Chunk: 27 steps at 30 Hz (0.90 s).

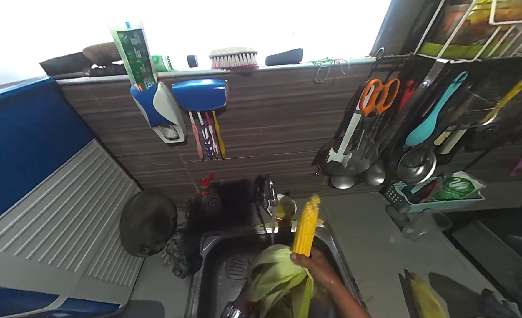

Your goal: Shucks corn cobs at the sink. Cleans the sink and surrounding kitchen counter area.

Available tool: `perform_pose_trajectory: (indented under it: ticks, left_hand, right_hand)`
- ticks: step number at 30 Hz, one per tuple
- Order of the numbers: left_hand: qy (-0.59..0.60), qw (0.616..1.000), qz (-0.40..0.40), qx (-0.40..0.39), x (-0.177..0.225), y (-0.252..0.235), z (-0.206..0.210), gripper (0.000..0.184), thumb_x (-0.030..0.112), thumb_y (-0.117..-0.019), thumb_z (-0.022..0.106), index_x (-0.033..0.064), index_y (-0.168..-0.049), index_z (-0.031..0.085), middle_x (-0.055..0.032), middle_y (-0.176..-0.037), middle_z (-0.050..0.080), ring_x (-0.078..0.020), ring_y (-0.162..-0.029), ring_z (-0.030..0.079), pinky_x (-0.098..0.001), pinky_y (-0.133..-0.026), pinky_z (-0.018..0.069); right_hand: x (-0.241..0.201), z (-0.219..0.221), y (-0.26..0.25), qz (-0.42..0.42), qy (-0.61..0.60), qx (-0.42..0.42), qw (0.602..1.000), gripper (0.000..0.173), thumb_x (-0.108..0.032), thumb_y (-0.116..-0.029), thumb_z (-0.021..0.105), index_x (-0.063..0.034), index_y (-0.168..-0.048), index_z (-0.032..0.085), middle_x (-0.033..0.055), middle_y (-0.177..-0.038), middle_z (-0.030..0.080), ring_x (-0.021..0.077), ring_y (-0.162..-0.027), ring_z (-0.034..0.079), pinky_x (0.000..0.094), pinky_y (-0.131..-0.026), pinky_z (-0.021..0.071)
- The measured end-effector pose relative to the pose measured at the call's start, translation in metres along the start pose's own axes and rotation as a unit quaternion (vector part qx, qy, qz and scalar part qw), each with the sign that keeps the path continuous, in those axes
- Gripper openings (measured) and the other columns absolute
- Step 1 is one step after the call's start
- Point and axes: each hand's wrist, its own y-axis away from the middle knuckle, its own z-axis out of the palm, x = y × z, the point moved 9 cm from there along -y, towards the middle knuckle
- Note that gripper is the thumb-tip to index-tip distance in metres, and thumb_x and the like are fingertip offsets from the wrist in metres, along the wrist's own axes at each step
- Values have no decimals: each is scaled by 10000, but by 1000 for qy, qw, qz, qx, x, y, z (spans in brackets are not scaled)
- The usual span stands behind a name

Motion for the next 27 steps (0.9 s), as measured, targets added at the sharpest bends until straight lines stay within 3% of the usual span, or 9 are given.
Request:
perform_pose_trajectory:
  ticks: [4,7,9,12,14,16,18,22,27]
  left_hand:
    - [29,964,86,250,-28,-35,-73,353,75,-977,602,-71,-1297,617,-249,-1254,654,-313,-1189,627,-463,-1064,486]
    - [7,943,54,328,-12,-23,-111,366,282,-1065,540,-3,-1253,669,-204,-1245,672,-316,-1183,638,-520,-1056,485]
    - [-12,942,91,323,24,-7,-106,418,332,-1052,566,7,-1303,645,-187,-1284,662,-294,-1216,631,-491,-1080,481]
    - [47,960,129,246,64,-11,-65,593,390,-991,660,-4,-1420,547,-183,-1365,623,-262,-1280,599,-451,-1109,473]
    - [184,948,116,231,67,-25,-42,641,373,-932,744,-14,-1397,532,-155,-1280,662,-198,-1187,643,-393,-1043,528]
    - [322,908,96,249,63,-39,-29,597,358,-898,787,-16,-1309,568,-137,-1095,713,-191,-985,708,-388,-894,602]
    - [420,865,95,256,63,-48,-24,489,286,-905,787,-57,-1201,605,-170,-925,727,-246,-810,728,-420,-761,629]
    - [479,832,157,233,80,-48,-20,423,179,-889,781,-86,-1159,592,-202,-883,715,-274,-768,723,-427,-729,631]
    - [536,799,176,210,98,-59,-26,413,136,-889,753,-89,-1173,555,-220,-826,691,-283,-704,707,-429,-671,625]
  right_hand:
    - [4,6,-2,-2,172,-28,985,564,-391,-762,878,-86,-1199,695,56,-1027,748,147,-943,721,391,-885,605]
    - [2,12,-4,-38,322,-9,946,678,-530,-765,825,-63,-1234,678,108,-1142,706,221,-1054,686,462,-963,563]
    - [0,24,-3,-36,395,-5,918,709,-564,-800,786,-48,-1270,664,139,-1234,677,273,-1156,654,483,-1033,525]
    - [0,48,2,-30,460,-8,887,724,-563,-825,749,-46,-1319,636,159,-1305,644,315,-1240,611,499,-1050,513]
    - [0,63,7,-35,485,-15,874,727,-514,-839,752,-51,-1378,599,176,-1364,610,339,-1294,576,508,-1058,511]
    - [0,72,12,-45,492,-23,869,745,-501,-844,752,-41,-1403,576,191,-1406,582,364,-1331,543,520,-1071,501]
    - [4,71,12,-54,474,-23,879,783,-527,-807,767,-64,-1408,573,172,-1396,590,346,-1310,560,513,-1063,511]
    - [20,46,0,-6,389,-53,920,961,-631,-683,837,-122,-1442,538,123,-1266,681,284,-1158,668,543,-1004,547]
    - [17,37,7,-3,339,-51,939,780,-499,-783,809,-53,-1374,564,129,-1149,716,253,-1069,703,490,-974,563]
